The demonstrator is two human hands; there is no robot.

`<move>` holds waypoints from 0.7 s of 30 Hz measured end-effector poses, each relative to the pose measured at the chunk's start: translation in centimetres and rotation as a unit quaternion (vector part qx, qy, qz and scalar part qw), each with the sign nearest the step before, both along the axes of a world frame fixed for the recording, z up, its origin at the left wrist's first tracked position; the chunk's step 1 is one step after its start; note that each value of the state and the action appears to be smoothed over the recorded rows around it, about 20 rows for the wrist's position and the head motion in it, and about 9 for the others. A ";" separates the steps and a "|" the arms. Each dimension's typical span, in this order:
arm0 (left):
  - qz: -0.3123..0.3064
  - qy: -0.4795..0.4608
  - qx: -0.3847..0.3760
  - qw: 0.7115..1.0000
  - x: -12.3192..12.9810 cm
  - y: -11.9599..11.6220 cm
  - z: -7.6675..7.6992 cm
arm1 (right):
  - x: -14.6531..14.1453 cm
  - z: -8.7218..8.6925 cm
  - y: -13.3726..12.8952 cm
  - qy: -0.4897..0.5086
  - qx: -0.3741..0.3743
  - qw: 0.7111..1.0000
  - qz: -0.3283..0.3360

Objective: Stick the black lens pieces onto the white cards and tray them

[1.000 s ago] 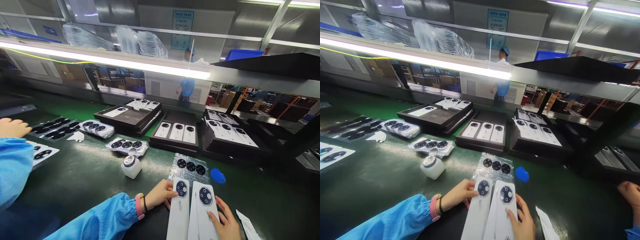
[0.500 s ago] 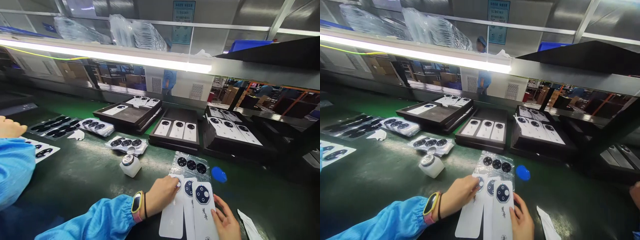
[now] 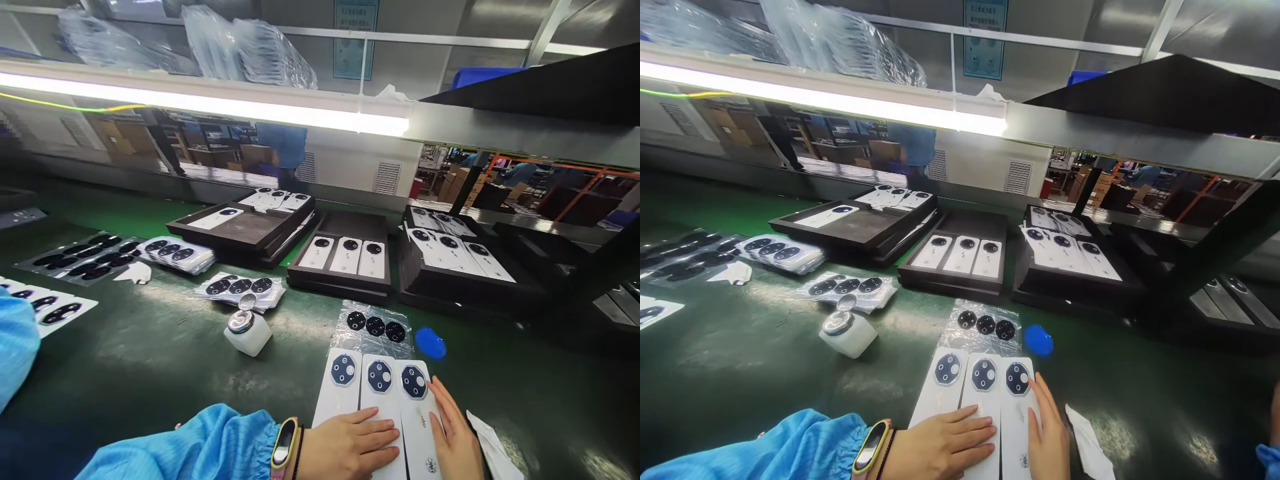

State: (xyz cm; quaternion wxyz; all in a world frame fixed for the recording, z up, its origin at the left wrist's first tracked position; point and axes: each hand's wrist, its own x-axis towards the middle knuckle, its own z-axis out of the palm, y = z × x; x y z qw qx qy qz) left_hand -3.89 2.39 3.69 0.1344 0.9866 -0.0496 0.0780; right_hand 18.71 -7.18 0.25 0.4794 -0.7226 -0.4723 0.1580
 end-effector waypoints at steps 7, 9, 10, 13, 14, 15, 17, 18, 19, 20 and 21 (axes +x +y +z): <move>-0.014 0.000 0.056 0.998 -0.1 -0.2 1.4 | -1.2 -4.3 -1.3 -0.327 0.058 0.936 0.119; -0.014 0.005 0.052 0.999 -0.2 -0.2 2.2 | -2.7 -5.6 -0.9 -0.364 0.082 0.926 0.057; -0.013 0.008 0.047 0.999 -0.2 -0.2 2.4 | -3.5 -6.2 -0.7 -0.375 0.097 0.922 0.010; -0.007 0.017 0.022 1.000 -0.5 -0.3 2.4 | -5.2 -6.6 -0.8 -0.371 0.074 0.925 -0.041; -0.001 0.015 0.012 1.000 -0.6 -0.3 2.3 | -5.3 -6.1 -0.9 -0.363 0.064 0.929 -0.032; 0.006 0.014 0.001 1.000 -0.6 -0.3 2.2 | -5.1 -5.3 -1.1 -0.357 0.059 0.932 -0.016; 0.019 0.009 -0.018 1.000 -0.2 -0.4 2.2 | -3.8 -2.9 -1.2 -0.351 0.057 0.934 0.022; 0.019 0.006 -0.024 1.000 0.3 -0.4 2.3 | -2.8 -1.3 -1.0 -0.355 0.049 0.933 0.048; 0.013 0.004 -0.026 1.000 0.9 -0.4 2.5 | -1.7 0.3 -0.6 -0.359 0.031 0.930 0.079; 0.001 0.002 -0.023 1.000 1.8 -0.5 2.6 | -0.7 1.8 0.1 -0.350 -0.004 0.933 0.082; -0.019 0.000 -0.015 1.000 2.7 -0.5 2.7 | 0.1 3.3 1.0 -0.340 -0.058 0.933 0.100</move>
